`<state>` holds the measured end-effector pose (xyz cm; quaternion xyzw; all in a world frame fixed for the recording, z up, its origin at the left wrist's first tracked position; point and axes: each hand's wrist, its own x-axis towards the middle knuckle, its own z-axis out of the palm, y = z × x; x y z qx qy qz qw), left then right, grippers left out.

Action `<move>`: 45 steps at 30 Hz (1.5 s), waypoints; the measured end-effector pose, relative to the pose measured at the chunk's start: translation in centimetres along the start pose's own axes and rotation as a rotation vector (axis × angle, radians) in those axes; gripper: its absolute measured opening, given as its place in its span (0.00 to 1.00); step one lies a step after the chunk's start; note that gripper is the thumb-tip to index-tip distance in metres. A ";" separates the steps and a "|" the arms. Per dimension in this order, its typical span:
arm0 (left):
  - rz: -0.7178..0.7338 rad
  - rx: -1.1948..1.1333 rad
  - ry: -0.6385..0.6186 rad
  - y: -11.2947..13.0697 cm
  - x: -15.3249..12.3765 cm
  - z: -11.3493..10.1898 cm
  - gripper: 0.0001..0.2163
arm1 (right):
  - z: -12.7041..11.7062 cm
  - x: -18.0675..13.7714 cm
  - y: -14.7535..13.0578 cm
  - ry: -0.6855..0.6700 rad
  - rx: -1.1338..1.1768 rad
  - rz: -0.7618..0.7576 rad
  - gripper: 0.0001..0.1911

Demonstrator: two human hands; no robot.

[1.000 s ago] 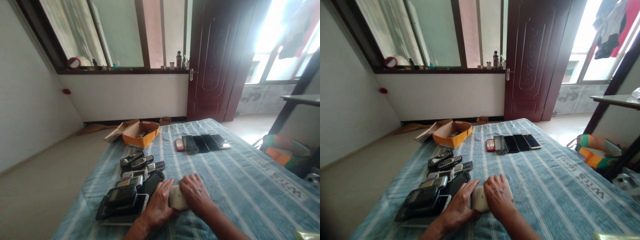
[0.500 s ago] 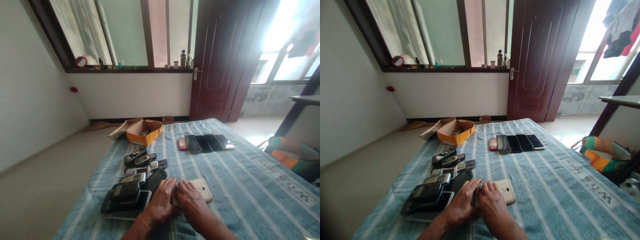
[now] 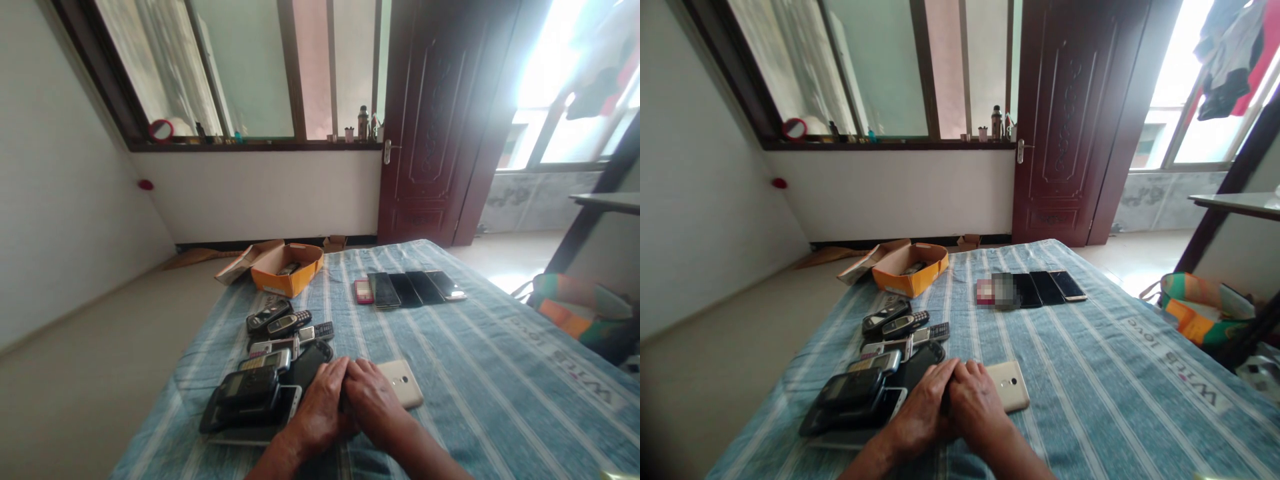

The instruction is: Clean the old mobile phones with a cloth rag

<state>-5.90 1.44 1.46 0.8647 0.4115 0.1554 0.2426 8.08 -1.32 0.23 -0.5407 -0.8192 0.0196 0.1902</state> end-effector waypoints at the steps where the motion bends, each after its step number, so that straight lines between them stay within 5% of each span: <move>1: -0.021 0.012 -0.023 0.2 0.0 -0.1 0.41 | -0.5 -0.2 0.3 -0.011 0.007 0.000 0.10; 6: -0.082 0.023 -0.074 1.1 0.0 -0.9 0.34 | -2.2 -2.7 3.2 -0.009 -0.026 0.143 0.09; 14: -0.084 0.012 -0.057 1.4 -0.2 -0.9 0.31 | 0.6 -6.9 7.5 0.241 -0.214 0.265 0.30; 28: -0.030 0.009 -0.040 1.4 -0.1 -0.8 0.24 | 3.0 -9.3 5.2 0.310 -0.512 0.193 0.21; 38: -0.026 0.023 -0.043 1.4 0.0 -0.8 0.23 | 0.0 -3.7 4.7 0.176 -0.288 0.302 0.16; 45: -0.011 0.021 -0.028 1.2 -0.2 -0.5 0.22 | 3.6 -5.7 4.4 0.369 -0.373 0.181 0.19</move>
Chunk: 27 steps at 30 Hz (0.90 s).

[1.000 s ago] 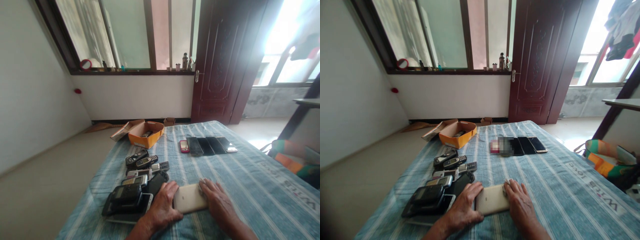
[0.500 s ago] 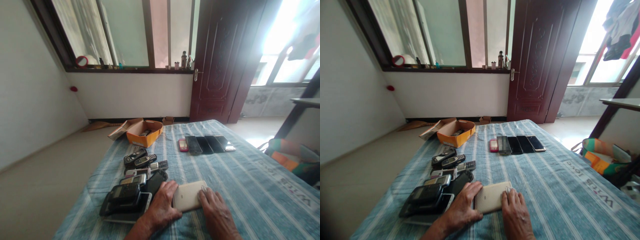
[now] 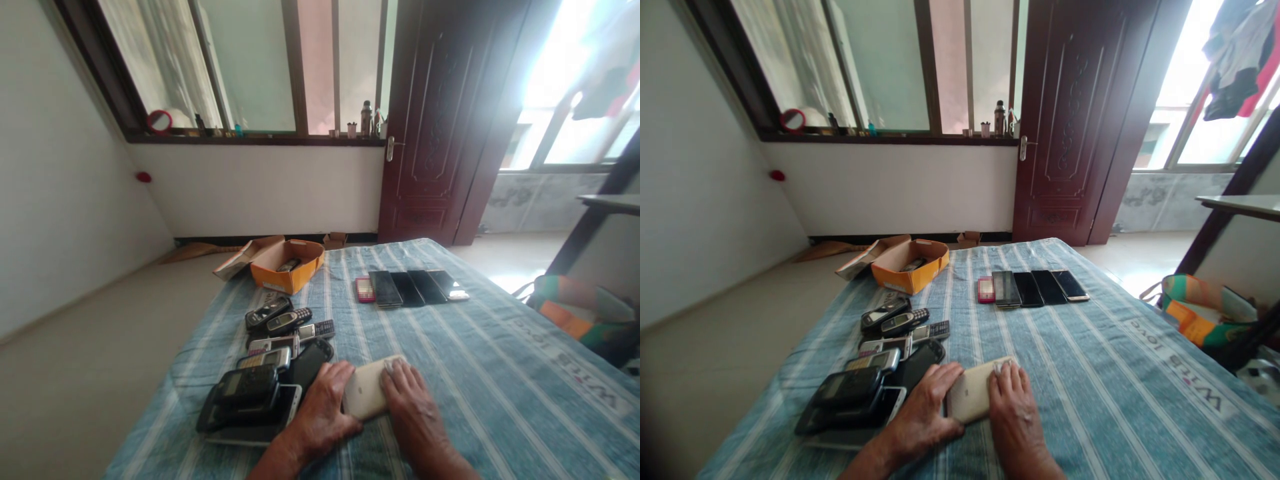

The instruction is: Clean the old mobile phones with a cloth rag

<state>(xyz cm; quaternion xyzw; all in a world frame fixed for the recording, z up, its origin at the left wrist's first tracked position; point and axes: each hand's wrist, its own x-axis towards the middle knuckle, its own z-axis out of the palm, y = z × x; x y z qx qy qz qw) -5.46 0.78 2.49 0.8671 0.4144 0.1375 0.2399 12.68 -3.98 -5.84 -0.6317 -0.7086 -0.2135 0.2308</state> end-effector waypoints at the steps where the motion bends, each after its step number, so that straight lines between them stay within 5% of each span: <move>1: 0.006 0.001 0.000 0.0 0.0 0.1 0.22 | 0.5 -0.5 -0.8 0.037 0.018 -0.032 0.19; 5: 0.029 0.009 0.015 -0.2 0.2 0.2 0.20 | 2.1 -1.5 -4.3 0.196 0.128 -0.093 0.16; 8: 0.034 0.020 0.018 -0.2 0.2 0.2 0.21 | 2.2 -1.6 -4.8 0.188 0.163 -0.157 0.20; 18: -0.016 -0.010 -0.014 0.3 0.0 -0.2 0.24 | -0.9 -3.0 3.0 0.056 0.033 -0.195 0.29; 27: 0.087 0.032 -0.003 -0.6 0.1 0.2 0.17 | -2.2 1.1 -1.9 -0.023 0.346 -0.460 0.17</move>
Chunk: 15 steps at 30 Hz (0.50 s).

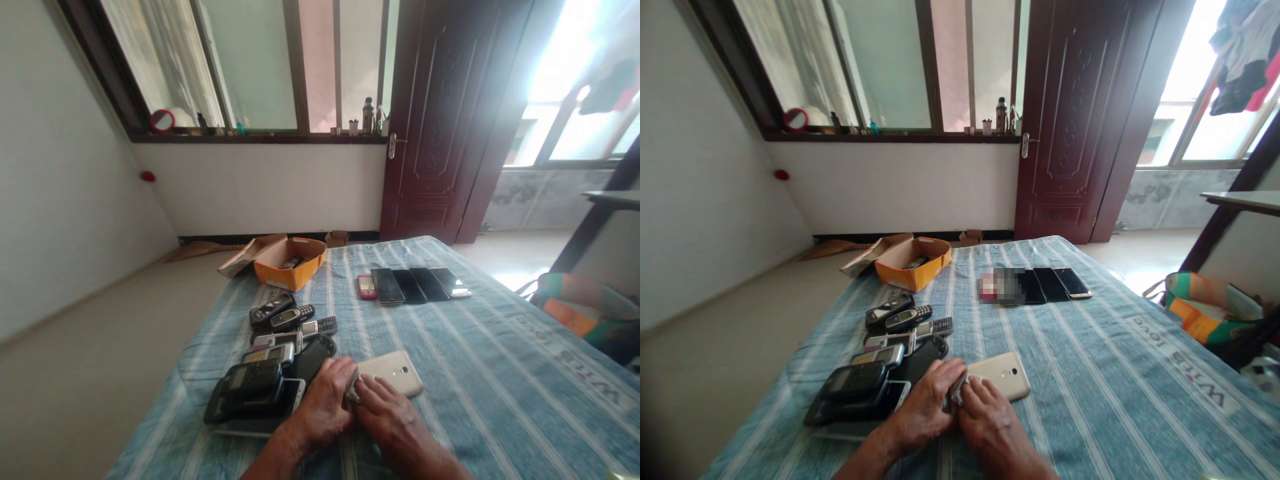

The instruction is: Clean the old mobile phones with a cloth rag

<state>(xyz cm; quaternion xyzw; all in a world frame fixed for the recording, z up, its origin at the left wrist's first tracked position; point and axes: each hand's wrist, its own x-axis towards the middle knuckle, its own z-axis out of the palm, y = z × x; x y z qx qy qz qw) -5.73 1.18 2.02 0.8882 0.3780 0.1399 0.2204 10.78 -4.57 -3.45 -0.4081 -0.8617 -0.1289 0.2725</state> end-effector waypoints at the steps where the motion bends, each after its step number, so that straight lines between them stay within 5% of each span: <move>1: 0.008 0.001 -0.005 -0.1 0.0 0.0 0.18 | -0.5 0.5 0.0 -0.032 0.038 -0.010 0.17; 7: -0.011 0.005 -0.038 0.0 -0.1 -0.3 0.21 | -3.2 1.0 1.3 -0.127 0.199 -0.095 0.14; 15: -0.063 -0.056 -0.203 -0.2 -0.3 -1.7 0.42 | 0.0 1.8 -0.5 -0.036 0.273 -0.062 0.12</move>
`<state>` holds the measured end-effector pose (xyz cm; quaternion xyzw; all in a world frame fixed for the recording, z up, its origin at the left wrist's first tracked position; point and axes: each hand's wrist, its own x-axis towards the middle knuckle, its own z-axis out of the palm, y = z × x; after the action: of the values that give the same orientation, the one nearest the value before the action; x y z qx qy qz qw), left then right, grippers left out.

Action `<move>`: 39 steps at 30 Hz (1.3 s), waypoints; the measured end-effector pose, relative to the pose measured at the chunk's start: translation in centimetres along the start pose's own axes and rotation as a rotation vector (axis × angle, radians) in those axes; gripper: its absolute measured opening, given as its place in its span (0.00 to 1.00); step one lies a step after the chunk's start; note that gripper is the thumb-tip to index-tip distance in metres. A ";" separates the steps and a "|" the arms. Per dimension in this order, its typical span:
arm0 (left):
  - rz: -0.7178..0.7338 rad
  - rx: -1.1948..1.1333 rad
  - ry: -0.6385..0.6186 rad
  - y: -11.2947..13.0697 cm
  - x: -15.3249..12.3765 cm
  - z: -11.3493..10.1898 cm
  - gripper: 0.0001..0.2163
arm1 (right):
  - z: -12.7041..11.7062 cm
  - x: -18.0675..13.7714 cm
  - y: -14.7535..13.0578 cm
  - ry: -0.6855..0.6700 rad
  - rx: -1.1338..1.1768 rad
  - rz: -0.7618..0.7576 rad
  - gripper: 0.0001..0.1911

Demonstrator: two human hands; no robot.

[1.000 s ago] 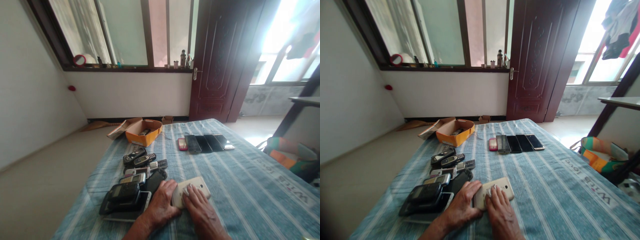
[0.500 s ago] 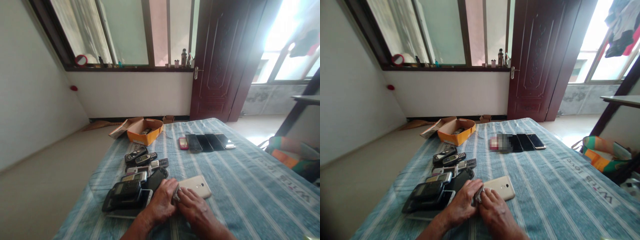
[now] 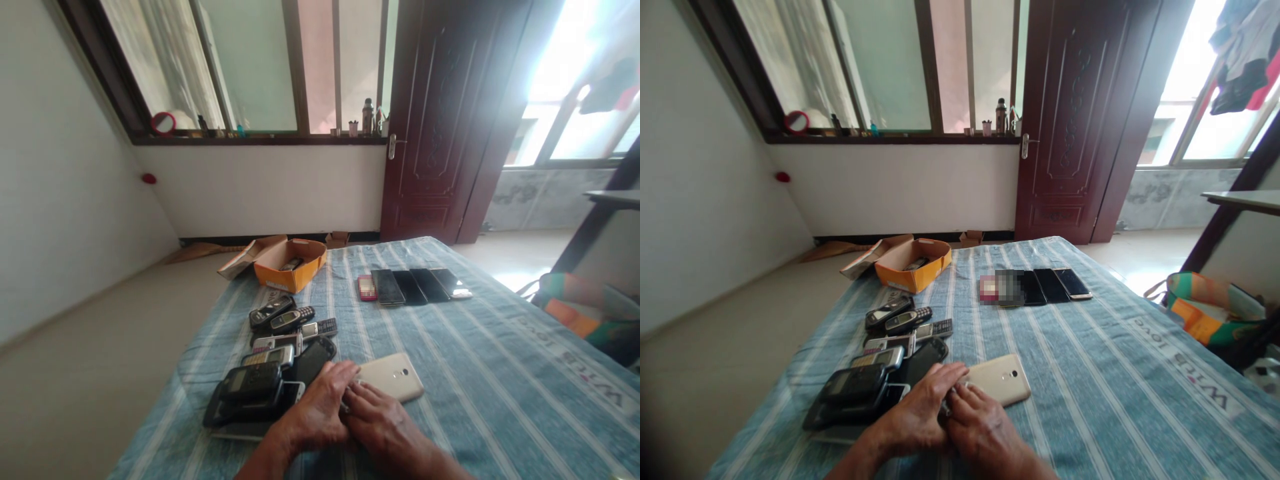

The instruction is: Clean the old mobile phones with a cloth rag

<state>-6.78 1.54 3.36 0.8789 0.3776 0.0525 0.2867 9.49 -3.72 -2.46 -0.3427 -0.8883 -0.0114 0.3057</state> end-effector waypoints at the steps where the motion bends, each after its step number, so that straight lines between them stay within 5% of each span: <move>1: 0.001 0.004 -0.010 -0.1 0.0 0.1 0.43 | 0.2 0.3 -0.2 0.017 0.019 0.008 0.11; 6: -0.034 0.065 -0.020 -0.3 0.3 0.8 0.43 | -1.5 0.0 0.0 -0.021 0.032 0.012 0.11; 12: -0.023 -0.011 0.020 0.4 0.0 0.1 0.42 | -4.1 -4.1 3.0 -0.028 -0.161 0.028 0.16; 25: 0.016 0.015 0.069 0.4 0.2 0.3 0.32 | -1.9 0.0 -0.2 -0.030 -0.056 0.056 0.19; 39: 0.055 0.009 0.047 0.9 -0.3 -0.2 0.27 | -2.3 -2.1 0.6 -0.037 -0.034 0.041 0.21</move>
<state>-6.44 0.89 4.04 0.8888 0.3601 0.0791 0.2721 12.28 -5.08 -1.81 -0.3662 -0.8862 -0.0139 0.2836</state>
